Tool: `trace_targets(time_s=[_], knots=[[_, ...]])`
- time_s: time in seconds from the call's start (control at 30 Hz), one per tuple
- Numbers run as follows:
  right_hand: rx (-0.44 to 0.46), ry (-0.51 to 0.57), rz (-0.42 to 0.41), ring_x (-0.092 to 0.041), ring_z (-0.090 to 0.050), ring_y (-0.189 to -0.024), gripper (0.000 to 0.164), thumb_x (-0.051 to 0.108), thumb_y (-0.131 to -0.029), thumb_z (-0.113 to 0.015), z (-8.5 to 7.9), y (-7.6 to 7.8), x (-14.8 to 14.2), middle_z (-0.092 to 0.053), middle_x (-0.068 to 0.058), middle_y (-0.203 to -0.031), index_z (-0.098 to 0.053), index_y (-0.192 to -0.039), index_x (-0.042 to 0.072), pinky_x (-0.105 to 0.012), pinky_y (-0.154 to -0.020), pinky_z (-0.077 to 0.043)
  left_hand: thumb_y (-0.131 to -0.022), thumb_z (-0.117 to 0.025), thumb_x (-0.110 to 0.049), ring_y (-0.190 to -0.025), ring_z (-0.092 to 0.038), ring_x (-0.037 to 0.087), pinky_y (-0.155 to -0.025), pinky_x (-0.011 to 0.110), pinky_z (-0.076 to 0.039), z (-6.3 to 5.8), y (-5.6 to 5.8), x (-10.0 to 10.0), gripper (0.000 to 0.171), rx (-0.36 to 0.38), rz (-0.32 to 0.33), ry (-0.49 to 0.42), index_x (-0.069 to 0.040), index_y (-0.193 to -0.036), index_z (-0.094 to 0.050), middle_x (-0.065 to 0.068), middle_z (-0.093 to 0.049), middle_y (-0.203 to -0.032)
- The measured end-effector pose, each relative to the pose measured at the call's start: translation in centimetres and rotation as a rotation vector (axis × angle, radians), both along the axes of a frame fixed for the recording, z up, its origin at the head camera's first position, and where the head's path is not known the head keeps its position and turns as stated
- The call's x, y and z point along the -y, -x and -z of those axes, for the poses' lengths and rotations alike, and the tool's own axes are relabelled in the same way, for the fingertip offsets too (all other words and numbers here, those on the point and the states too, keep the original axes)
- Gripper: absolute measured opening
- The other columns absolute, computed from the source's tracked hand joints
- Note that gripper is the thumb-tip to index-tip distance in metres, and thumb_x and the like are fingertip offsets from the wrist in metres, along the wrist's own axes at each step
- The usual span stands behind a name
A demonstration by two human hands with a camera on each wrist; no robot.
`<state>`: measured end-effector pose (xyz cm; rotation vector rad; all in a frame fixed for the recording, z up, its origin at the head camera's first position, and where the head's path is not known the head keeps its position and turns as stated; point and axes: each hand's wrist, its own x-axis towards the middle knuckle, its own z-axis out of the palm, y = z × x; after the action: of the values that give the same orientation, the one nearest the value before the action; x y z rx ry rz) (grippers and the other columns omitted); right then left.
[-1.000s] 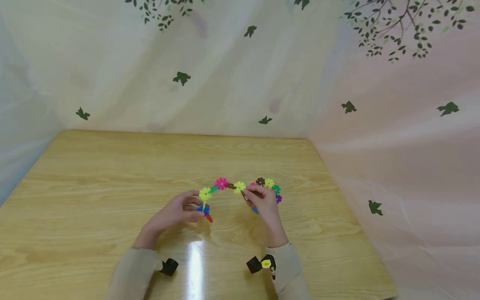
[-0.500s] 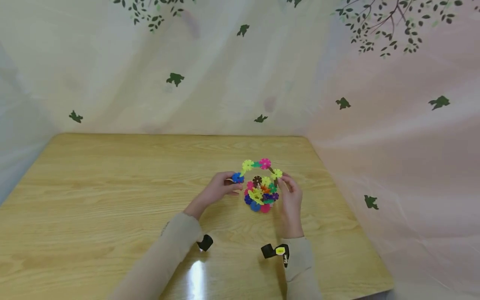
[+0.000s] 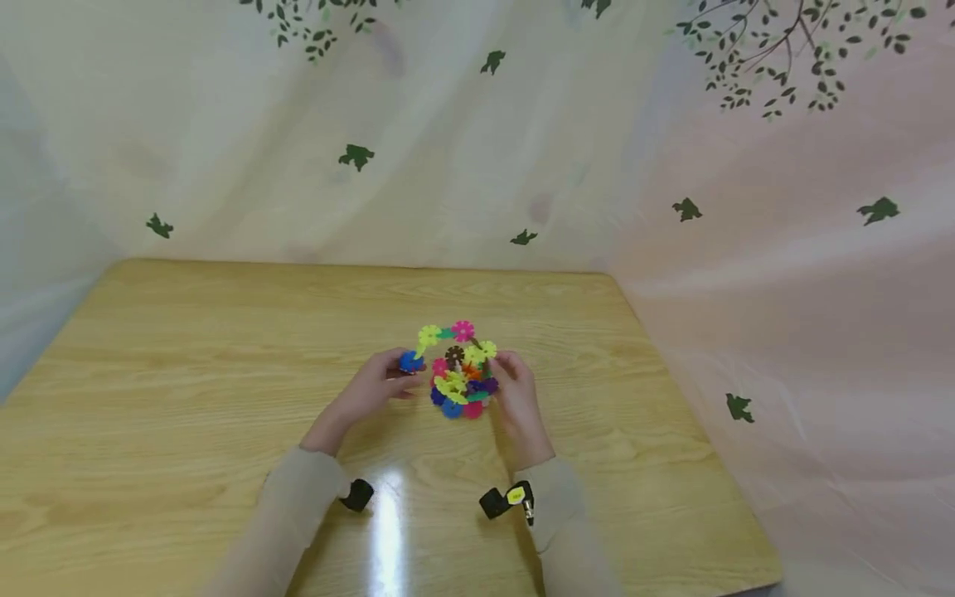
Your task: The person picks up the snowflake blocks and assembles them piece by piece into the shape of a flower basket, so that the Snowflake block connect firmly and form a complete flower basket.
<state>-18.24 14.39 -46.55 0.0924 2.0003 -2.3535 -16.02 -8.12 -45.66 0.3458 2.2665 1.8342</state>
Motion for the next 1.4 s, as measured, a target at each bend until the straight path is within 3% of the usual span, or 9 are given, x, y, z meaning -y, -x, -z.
trace_targets(time_s=[0.2, 0.33, 0.43, 0.6, 0.97, 1.03, 1.2, 1.27, 1.4], knots=[[0.027, -0.044, -0.146, -0.012, -0.05, -0.086, 0.017, 0.007, -0.101, -0.048, 0.2, -0.9, 4.9, -0.053, -0.001, -0.096, -0.053, -0.108, -0.007, -0.019, -0.069, -0.043, -0.097, -0.055, -0.005, -0.109, -0.06, 0.042, -0.081, 0.036, -0.061, -0.1, -3.2, 4.9, 0.032, -0.041, -0.08, 0.095, 0.013, -0.124, -0.049, 0.032, -0.056, -0.12], [0.051, -0.07, -0.199, -0.013, -0.051, -0.087, 0.02, 0.008, -0.102, -0.046, 0.3, -1.5, 6.6, -0.054, -0.003, -0.1, -0.053, -0.112, -0.007, -0.019, -0.069, -0.045, -0.097, -0.056, -0.006, -0.106, -0.061, 0.042, -0.078, 0.035, -0.061, -0.2, -4.9, 6.5, 0.029, -0.057, -0.11, 0.117, 0.011, -0.12, -0.051, 0.028, -0.058, -0.111], [0.043, -0.075, -0.195, -0.012, -0.054, -0.09, 0.02, 0.006, -0.101, -0.046, 0.3, -1.8, 7.1, -0.056, -0.004, -0.102, -0.053, -0.112, -0.008, -0.022, -0.075, -0.05, -0.097, -0.056, -0.007, -0.107, -0.061, 0.041, -0.079, 0.035, -0.061, -0.3, -5.5, 7.0, 0.031, -0.07, -0.124, 0.131, 0.01, -0.122, -0.05, 0.027, -0.057, -0.114], [-0.017, -0.1, -0.131, -0.01, -0.054, -0.088, 0.02, 0.005, -0.099, -0.05, 0.5, -1.7, 7.1, -0.06, -0.005, -0.099, -0.056, -0.112, -0.01, -0.031, -0.088, -0.053, -0.097, -0.056, -0.01, -0.11, -0.059, 0.041, -0.082, 0.035, -0.06, -0.5, -5.5, 7.0, 0.039, -0.073, -0.155, 0.118, 0.009, -0.131, -0.046, 0.027, -0.054, -0.122], [-0.077, -0.108, -0.047, -0.005, -0.057, -0.083, 0.016, 0.002, -0.094, -0.057, 0.1, -1.0, 6.6, -0.065, 0.0, -0.091, -0.06, -0.105, -0.01, -0.031, -0.087, -0.051, -0.095, -0.061, -0.01, -0.112, -0.06, 0.039, -0.087, 0.038, -0.058, -0.6, -5.1, 6.1, 0.044, -0.105, -0.254, 0.135, 0.003, -0.135, -0.047, 0.025, -0.055, -0.126], [-0.081, -0.105, -0.049, -0.005, -0.058, -0.086, 0.016, 0.001, -0.094, -0.058, -0.1, -1.0, 6.5, -0.067, -0.003, -0.094, -0.06, -0.106, -0.009, -0.027, -0.086, -0.051, -0.094, -0.062, -0.007, -0.109, -0.062, 0.032, -0.086, 0.033, -0.059, -0.7, -5.1, 6.0, 0.043, -0.121, -0.284, 0.122, 0.004, -0.133, -0.048, 0.026, -0.056, -0.125], [-0.076, -0.109, -0.054, -0.008, -0.06, -0.094, 0.018, -0.001, -0.093, -0.059, -0.2, -1.0, 6.4, -0.068, -0.016, -0.109, -0.059, -0.11, -0.007, -0.025, -0.09, -0.053, -0.092, -0.063, -0.005, -0.095, -0.06, -0.003, -0.081, 0.012, -0.054, -0.9, -5.1, 5.5, 0.038, -0.157, -0.371, 0.078, 0.008, -0.126, -0.051, 0.028, -0.058, -0.122], [-0.078, -0.111, -0.055, -0.009, -0.06, -0.094, 0.02, -0.002, -0.091, -0.061, -0.2, -1.0, 6.3, -0.068, -0.019, -0.112, -0.059, -0.11, -0.008, -0.028, -0.093, -0.054, -0.092, -0.064, -0.006, -0.093, -0.058, -0.009, -0.081, 0.009, -0.052, -1.0, -5.2, 5.4, 0.036, -0.162, -0.397, 0.06, 0.008, -0.123, -0.053, 0.028, -0.059, -0.121], [-0.098, -0.132, -0.061, -0.009, -0.062, -0.092, 0.021, -0.002, -0.09, -0.063, -0.2, -1.1, 6.2, -0.067, -0.023, -0.111, -0.06, -0.109, -0.01, -0.031, -0.093, -0.055, -0.092, -0.064, -0.007, -0.095, -0.059, -0.008, -0.082, 0.008, -0.052, -1.1, -5.3, 5.2, 0.032, -0.164, -0.425, 0.04, 0.008, -0.12, -0.056, 0.028, -0.059, -0.12]])
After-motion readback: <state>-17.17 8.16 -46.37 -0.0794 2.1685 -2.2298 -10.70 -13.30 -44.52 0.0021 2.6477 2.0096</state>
